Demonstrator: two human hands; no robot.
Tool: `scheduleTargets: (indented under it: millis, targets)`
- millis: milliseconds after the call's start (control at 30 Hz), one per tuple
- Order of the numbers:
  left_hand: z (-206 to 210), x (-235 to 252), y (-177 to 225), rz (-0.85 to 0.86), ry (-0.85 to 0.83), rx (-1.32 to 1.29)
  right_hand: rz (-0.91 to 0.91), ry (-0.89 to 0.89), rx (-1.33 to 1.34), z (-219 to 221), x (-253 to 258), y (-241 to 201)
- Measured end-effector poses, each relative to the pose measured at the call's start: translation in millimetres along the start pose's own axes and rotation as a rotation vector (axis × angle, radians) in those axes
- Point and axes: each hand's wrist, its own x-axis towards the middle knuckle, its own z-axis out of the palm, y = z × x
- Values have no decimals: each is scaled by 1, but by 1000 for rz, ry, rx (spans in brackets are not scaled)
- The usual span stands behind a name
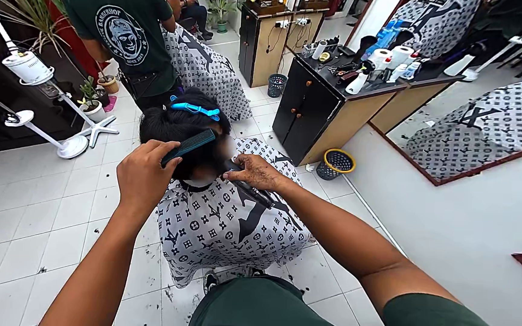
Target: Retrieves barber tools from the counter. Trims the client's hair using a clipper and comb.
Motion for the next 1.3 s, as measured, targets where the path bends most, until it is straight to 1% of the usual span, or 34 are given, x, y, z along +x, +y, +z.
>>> scheduleTargets:
  millis: [67,167,233,333,400,433,533,567,600,667,733,767,800,867,900,933,1033,1067,1133,1200,1233,1267,1300]
  targets:
    - [-1,1,0,4,0,9,16,12,18,1,0,-2]
    - [3,3,-2,-7,-19,21,-130,92,170,9,0,-12]
    - [2,3,-1,-5,-22,21,-152,89,161,10,-1,-13]
    - [-4,4,2,8,-17,22,-14,10,10,1,-4,-4]
    - [-6,5,1,17,-16,34,51,-22,-4,-1,-3,-2]
    - [-6,6,1,17,-18,40,30,-8,39,1,-2,-4]
    - [-2,7,1,15,-36,37,-108,41,219,10,0,-10]
    - [-2,8,2,16,-40,39,-124,40,229,11,0,-11]
    - [-3,8,3,21,-40,43,-105,34,203,10,0,-9]
    - [-5,9,5,26,-30,53,21,-6,135,4,-1,1]
    - [-7,13,7,29,-15,57,147,-64,175,-1,1,9]
    - [-8,15,6,28,-14,58,160,-66,244,-1,2,9]
    - [-7,16,6,24,-21,61,132,-57,333,-1,2,7]
    - [-5,19,6,19,-38,65,6,-36,455,0,2,1]
    - [-5,20,7,24,-43,69,-38,-36,460,-1,3,-1]
    - [-5,21,7,33,-43,78,-45,-44,424,-4,3,0]
    - [-9,23,12,44,-48,103,127,-106,251,-15,6,10]
    - [-11,23,13,45,-52,111,160,-119,233,-17,6,11]
    - [-10,26,12,46,-53,133,122,-100,303,-16,7,5]
    - [-8,27,12,39,-69,138,11,-79,428,-14,8,-3]
    - [-8,27,12,37,-79,135,-28,-79,446,-15,9,-6]
    - [-8,27,13,39,-83,134,-40,-81,420,-17,9,-6]
    - [-8,28,14,43,-82,134,-13,-90,348,-20,9,-4]
